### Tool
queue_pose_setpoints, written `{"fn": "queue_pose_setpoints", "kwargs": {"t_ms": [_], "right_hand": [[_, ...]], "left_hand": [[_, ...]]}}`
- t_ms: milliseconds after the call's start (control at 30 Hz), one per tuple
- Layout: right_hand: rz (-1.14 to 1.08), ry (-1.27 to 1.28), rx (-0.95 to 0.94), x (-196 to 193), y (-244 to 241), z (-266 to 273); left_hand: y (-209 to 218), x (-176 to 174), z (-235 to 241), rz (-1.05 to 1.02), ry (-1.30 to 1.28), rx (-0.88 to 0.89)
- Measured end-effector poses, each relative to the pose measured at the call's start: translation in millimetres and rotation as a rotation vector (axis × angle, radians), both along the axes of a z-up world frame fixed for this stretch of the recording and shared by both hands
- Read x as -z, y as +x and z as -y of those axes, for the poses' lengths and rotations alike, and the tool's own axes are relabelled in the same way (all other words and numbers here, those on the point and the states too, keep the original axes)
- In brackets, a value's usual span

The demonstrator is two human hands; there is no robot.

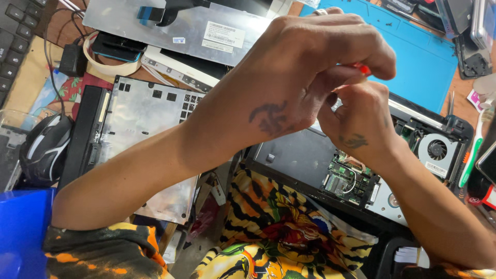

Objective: The person uses a red-handled screwdriver to remove and reinstall screws on the back panel of a disassembled laptop. They repeatedly pick up screws from a blue mat, align them with screw holes, and tighten them into place on the laptop chassis.

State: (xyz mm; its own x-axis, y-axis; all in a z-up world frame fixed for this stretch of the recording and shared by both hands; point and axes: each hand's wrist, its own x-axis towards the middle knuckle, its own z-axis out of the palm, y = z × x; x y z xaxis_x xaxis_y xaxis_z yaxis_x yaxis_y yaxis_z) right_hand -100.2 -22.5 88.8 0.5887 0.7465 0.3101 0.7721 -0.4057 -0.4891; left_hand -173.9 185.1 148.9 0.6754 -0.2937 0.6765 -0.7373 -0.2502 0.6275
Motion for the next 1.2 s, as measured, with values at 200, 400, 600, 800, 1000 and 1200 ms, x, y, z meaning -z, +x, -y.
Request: {"fn": "queue_pose_setpoints", "kwargs": {"t_ms": [200,400,600,800,1000,1200], "right_hand": [[-0.126,0.195,-0.087,22.7,4.3,7.8],[-0.396,0.274,-0.035,40.4,11.1,1.6],[-0.094,0.24,-0.284,28.9,9.9,0.4],[-0.173,0.283,-0.132,33.3,-0.6,-1.7],[-0.249,0.369,-0.017,43.9,-3.9,6.8],[-0.318,0.265,-0.08,35.7,-5.5,2.2]], "left_hand": [[-5.1,3.9,5.0,0.113,0.125,-0.261],[-4.1,13.9,4.9,0.207,0.076,-0.276],[-15.3,4.4,-0.3,-0.25,-0.092,0.062],[-9.8,7.7,2.9,-0.073,-0.029,-0.071],[2.5,23.6,5.6,0.062,0.024,-0.131],[5.9,26.0,7.2,-0.123,0.092,-0.126]]}}
